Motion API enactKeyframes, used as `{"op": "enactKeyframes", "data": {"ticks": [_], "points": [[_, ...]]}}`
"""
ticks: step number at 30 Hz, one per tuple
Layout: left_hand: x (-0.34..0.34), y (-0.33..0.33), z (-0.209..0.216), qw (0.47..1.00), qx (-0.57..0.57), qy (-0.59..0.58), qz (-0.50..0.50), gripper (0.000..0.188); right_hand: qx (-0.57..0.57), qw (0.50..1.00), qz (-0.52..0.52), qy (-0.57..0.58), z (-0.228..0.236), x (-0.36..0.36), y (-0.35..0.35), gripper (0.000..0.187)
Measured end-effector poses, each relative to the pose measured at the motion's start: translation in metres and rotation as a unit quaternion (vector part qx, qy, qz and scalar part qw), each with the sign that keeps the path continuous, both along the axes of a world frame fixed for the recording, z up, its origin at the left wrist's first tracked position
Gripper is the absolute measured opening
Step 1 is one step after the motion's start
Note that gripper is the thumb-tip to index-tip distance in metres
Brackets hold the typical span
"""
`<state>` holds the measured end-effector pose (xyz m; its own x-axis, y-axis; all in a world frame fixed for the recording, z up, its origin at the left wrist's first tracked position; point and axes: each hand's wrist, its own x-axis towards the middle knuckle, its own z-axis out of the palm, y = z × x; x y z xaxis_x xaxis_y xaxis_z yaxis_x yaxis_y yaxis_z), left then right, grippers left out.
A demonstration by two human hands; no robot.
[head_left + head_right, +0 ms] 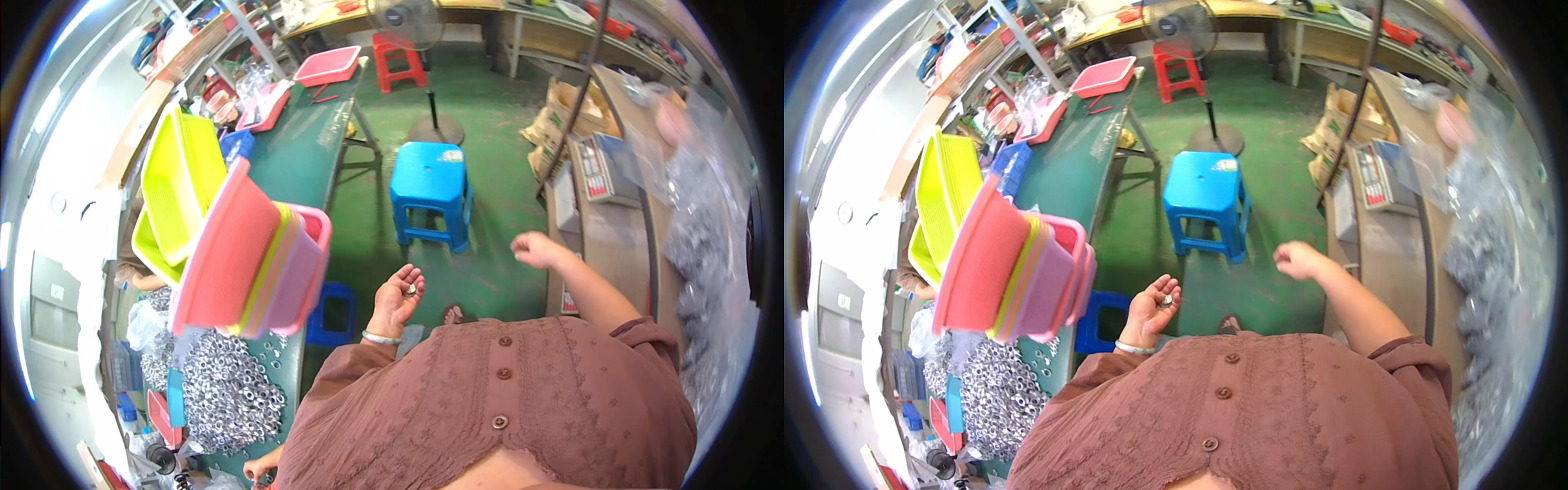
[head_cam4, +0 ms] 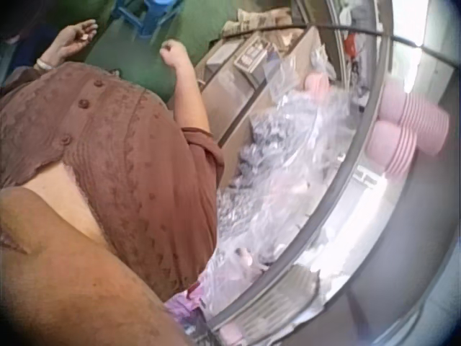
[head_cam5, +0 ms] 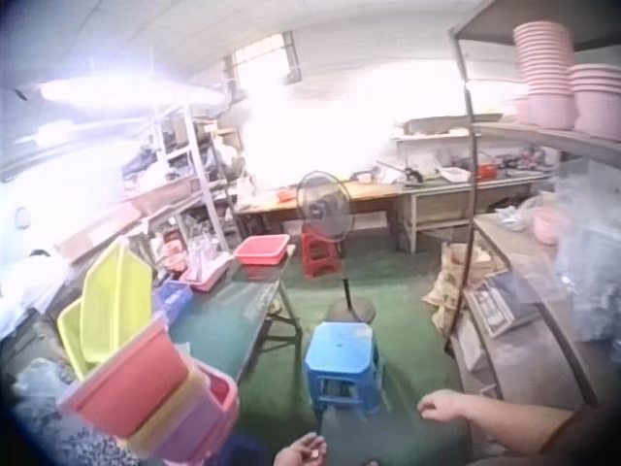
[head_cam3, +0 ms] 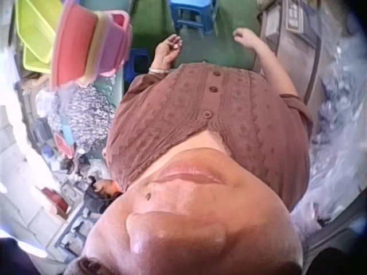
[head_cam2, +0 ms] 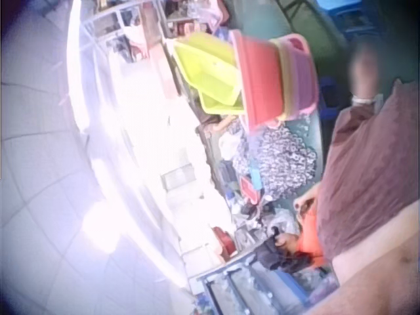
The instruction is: The person picks up a plastic bag of small metal chain links from a shelf and pours them onto a workstation table. By hand, the person sorts the links, connects individual links together into short segments, and places them into a small plastic bag.
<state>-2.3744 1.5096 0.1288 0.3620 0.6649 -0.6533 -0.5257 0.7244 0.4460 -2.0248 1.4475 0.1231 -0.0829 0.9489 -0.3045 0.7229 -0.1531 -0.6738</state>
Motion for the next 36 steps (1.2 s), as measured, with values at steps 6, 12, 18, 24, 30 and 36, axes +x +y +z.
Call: {"op": "enactKeyframes", "data": {"ticks": [6, 12, 18, 24, 30, 36], "points": [[-0.002, 0.081, -0.014, 0.997, -0.049, 0.023, 0.045, 0.025, -0.208, 0.975, -0.072, 0.021, -0.132, 0.073, 0.015, 0.021], [0.015, 0.14, -0.026, 0.977, -0.059, 0.047, 0.198, 0.027, -0.313, 0.938, -0.149, 0.023, -0.196, 0.174, 0.042, 0.02], [0.032, 0.199, -0.027, 0.933, -0.038, 0.125, 0.335, 0.031, -0.319, 0.942, -0.099, 0.042, -0.217, 0.252, 0.208, 0.018], [0.065, 0.276, 0.019, 0.907, -0.012, 0.091, 0.411, 0.018, -0.225, 0.961, -0.096, 0.13, -0.183, 0.297, 0.452, 0.019], [0.018, 0.351, 0.063, 0.865, 0.018, 0.151, 0.477, 0.022, -0.136, 0.913, -0.243, 0.298, -0.176, 0.312, 0.581, 0.006], [-0.105, 0.463, 0.082, 0.85, 0.028, 0.186, 0.492, 0.007, -0.26, 0.915, -0.226, 0.21, -0.204, 0.282, 0.544, 0.011]]}}
